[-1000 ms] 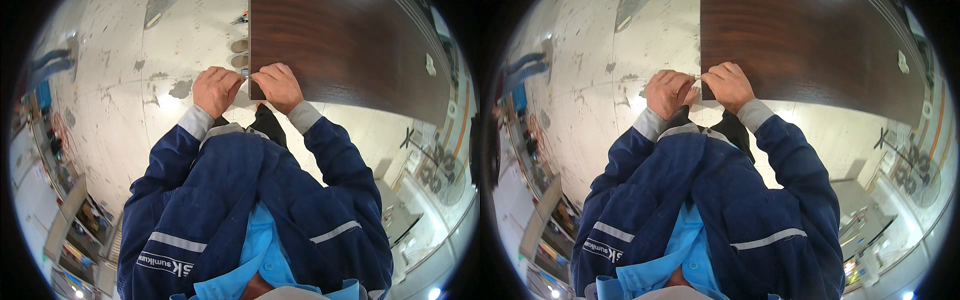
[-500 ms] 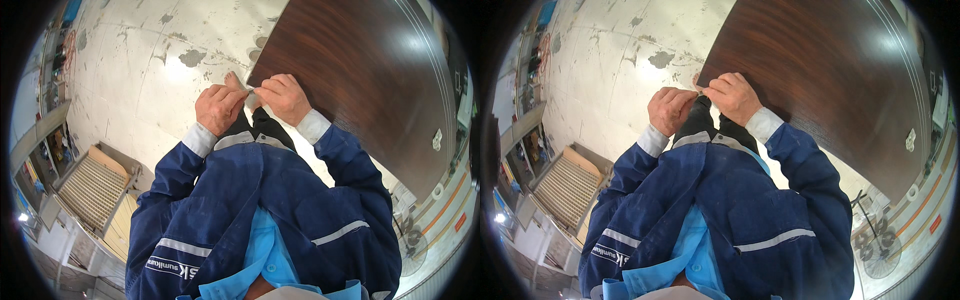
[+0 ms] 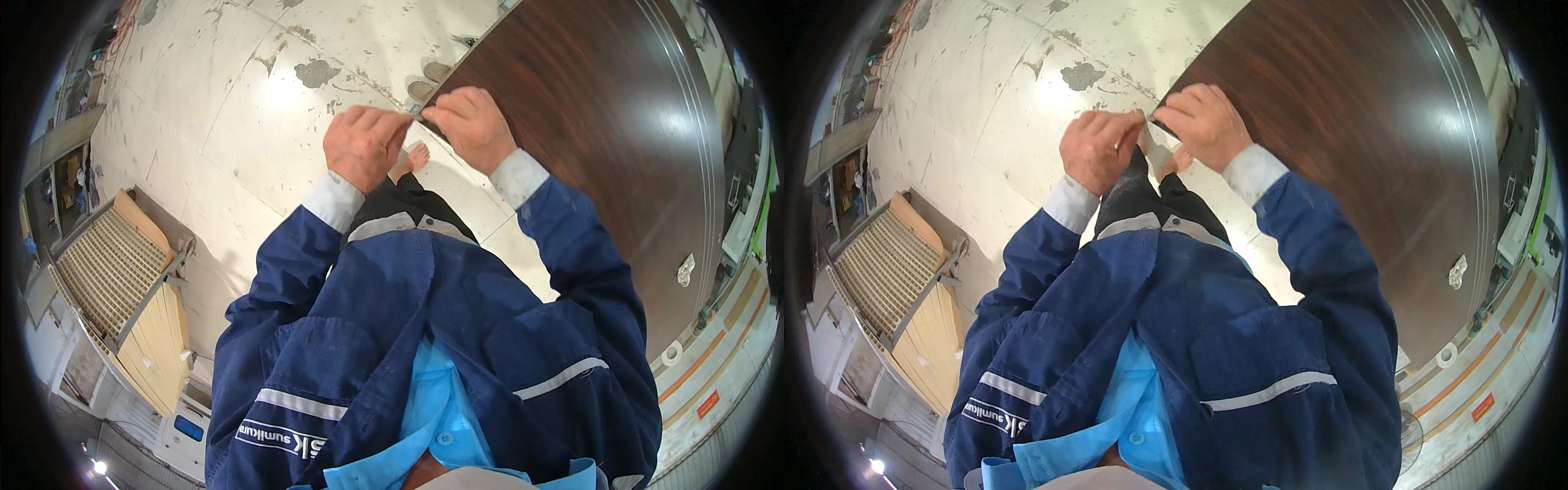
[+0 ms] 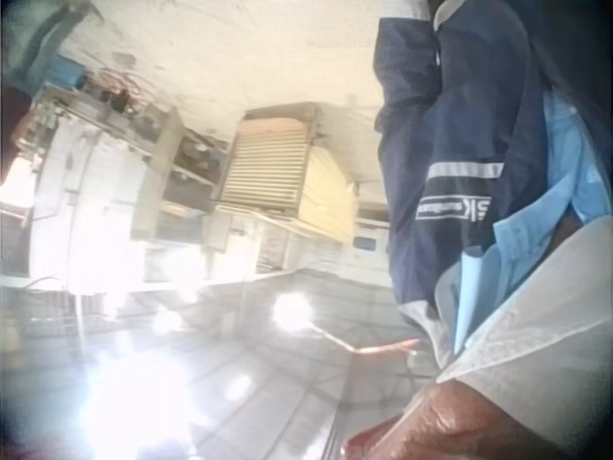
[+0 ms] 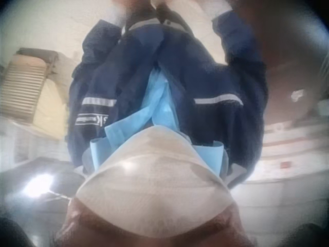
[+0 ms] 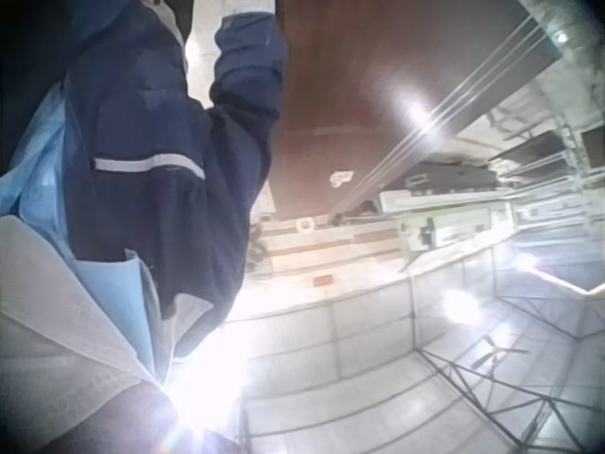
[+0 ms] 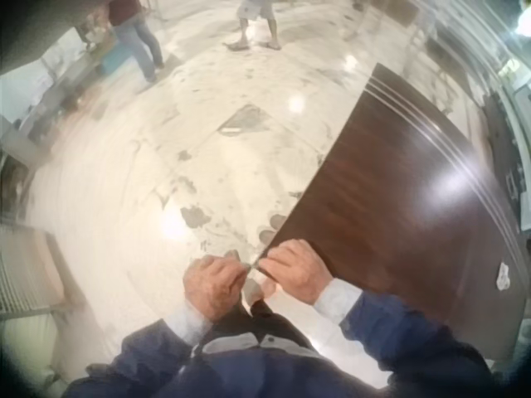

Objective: The person applies thin strips of tape to the edges of a large dark wooden table. They smooth the tape with their hands and use a small tool to press it down along the edges. The person occasionally wipes the surface with a cloth.

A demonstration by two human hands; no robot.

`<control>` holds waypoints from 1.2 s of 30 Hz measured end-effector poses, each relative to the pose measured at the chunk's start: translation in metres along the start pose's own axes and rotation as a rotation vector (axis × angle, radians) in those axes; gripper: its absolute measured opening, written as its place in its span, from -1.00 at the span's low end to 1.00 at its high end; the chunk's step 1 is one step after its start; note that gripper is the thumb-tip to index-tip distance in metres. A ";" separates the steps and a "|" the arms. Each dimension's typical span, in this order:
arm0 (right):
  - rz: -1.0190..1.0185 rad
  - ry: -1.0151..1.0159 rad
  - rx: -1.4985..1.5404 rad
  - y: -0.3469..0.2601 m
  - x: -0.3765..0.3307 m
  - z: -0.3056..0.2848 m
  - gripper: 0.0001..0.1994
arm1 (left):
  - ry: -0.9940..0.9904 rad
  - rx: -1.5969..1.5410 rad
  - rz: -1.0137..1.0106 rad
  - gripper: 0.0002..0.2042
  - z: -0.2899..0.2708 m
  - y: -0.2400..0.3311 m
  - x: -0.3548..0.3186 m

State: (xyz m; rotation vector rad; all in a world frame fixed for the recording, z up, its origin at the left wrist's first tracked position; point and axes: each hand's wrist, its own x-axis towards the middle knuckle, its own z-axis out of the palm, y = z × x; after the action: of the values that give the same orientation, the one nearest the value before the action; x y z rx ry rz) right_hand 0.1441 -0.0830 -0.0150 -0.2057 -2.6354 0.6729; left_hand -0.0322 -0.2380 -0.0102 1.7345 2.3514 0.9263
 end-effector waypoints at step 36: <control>-0.055 -0.189 0.031 0.004 -0.017 -0.039 -0.73 | -0.099 -0.114 0.187 -0.83 0.009 0.052 -0.020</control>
State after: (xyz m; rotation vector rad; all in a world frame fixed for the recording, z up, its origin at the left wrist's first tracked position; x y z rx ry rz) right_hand 0.1759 -0.0665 0.0084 -0.0631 -2.7958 0.7476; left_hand 0.0223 -0.2431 0.0029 1.9312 2.0621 0.9541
